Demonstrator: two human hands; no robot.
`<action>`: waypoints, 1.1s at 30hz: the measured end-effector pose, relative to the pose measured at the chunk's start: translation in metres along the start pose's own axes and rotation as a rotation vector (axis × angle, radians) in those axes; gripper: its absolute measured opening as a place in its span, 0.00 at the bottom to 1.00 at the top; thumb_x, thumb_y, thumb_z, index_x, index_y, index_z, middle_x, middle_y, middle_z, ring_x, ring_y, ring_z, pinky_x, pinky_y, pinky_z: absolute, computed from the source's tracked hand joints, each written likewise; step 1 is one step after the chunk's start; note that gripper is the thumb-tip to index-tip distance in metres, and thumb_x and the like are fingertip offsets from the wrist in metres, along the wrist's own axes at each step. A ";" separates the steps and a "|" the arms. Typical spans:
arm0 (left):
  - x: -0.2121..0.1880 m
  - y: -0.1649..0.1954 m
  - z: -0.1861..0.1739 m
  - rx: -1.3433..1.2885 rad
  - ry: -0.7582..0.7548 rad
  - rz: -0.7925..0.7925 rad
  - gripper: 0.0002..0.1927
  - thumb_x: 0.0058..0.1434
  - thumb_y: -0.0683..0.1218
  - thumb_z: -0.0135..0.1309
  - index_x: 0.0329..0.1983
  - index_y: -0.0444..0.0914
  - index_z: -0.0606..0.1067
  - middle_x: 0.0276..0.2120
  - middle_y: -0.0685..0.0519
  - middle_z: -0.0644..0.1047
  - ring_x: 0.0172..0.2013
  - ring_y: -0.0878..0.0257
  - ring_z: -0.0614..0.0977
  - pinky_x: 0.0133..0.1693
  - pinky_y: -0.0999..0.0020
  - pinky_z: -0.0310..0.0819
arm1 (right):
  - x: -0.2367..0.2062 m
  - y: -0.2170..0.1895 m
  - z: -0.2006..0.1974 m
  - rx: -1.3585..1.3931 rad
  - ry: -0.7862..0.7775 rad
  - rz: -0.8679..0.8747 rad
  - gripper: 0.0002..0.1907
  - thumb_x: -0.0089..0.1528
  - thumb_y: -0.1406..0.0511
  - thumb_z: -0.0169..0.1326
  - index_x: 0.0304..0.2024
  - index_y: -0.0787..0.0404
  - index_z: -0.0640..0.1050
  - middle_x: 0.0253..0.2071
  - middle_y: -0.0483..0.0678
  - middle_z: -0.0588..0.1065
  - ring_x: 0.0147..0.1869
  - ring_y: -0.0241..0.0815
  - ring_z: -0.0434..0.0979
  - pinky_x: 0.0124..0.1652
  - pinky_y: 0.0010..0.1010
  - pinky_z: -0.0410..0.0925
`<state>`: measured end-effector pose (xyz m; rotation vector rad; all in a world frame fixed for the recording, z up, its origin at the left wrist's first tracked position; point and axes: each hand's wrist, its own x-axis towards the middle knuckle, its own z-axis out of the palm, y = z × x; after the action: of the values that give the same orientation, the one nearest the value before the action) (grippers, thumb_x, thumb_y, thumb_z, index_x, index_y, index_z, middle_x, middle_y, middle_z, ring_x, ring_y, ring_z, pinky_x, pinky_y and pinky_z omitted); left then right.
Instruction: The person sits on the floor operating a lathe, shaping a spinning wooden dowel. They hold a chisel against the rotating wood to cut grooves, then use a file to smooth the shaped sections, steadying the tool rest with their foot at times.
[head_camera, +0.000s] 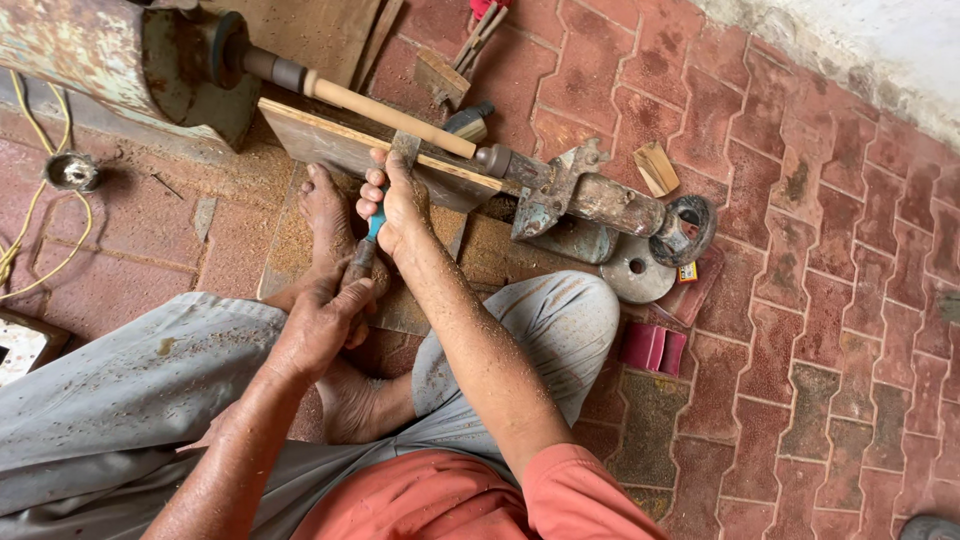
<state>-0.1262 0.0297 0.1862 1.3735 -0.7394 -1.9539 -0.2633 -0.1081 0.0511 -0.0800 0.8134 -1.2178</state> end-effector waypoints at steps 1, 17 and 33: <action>-0.002 -0.004 0.018 -0.002 -0.019 0.003 0.19 0.68 0.46 0.52 0.57 0.30 0.70 0.28 0.52 0.71 0.17 0.66 0.66 0.19 0.70 0.57 | -0.008 -0.013 -0.012 0.003 0.001 0.005 0.18 0.71 0.50 0.47 0.50 0.55 0.71 0.28 0.37 0.63 0.26 0.28 0.60 0.23 0.21 0.58; 0.016 -0.037 0.200 0.068 0.056 -0.014 0.27 0.67 0.47 0.50 0.69 0.38 0.66 0.28 0.54 0.74 0.20 0.70 0.69 0.21 0.74 0.63 | -0.057 -0.158 -0.106 -0.048 0.008 0.022 0.19 0.71 0.51 0.47 0.52 0.57 0.73 0.29 0.38 0.64 0.26 0.28 0.60 0.23 0.21 0.59; 0.050 -0.027 0.228 0.021 0.008 -0.071 0.29 0.67 0.47 0.50 0.70 0.38 0.64 0.27 0.53 0.72 0.17 0.69 0.67 0.19 0.73 0.60 | -0.024 -0.187 -0.146 -0.002 0.001 0.059 0.19 0.70 0.50 0.49 0.54 0.55 0.72 0.29 0.37 0.64 0.27 0.27 0.60 0.23 0.19 0.58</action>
<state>-0.3607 0.0287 0.2040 1.4372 -0.7188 -1.9996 -0.5021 -0.1057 0.0453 -0.0566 0.8127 -1.1620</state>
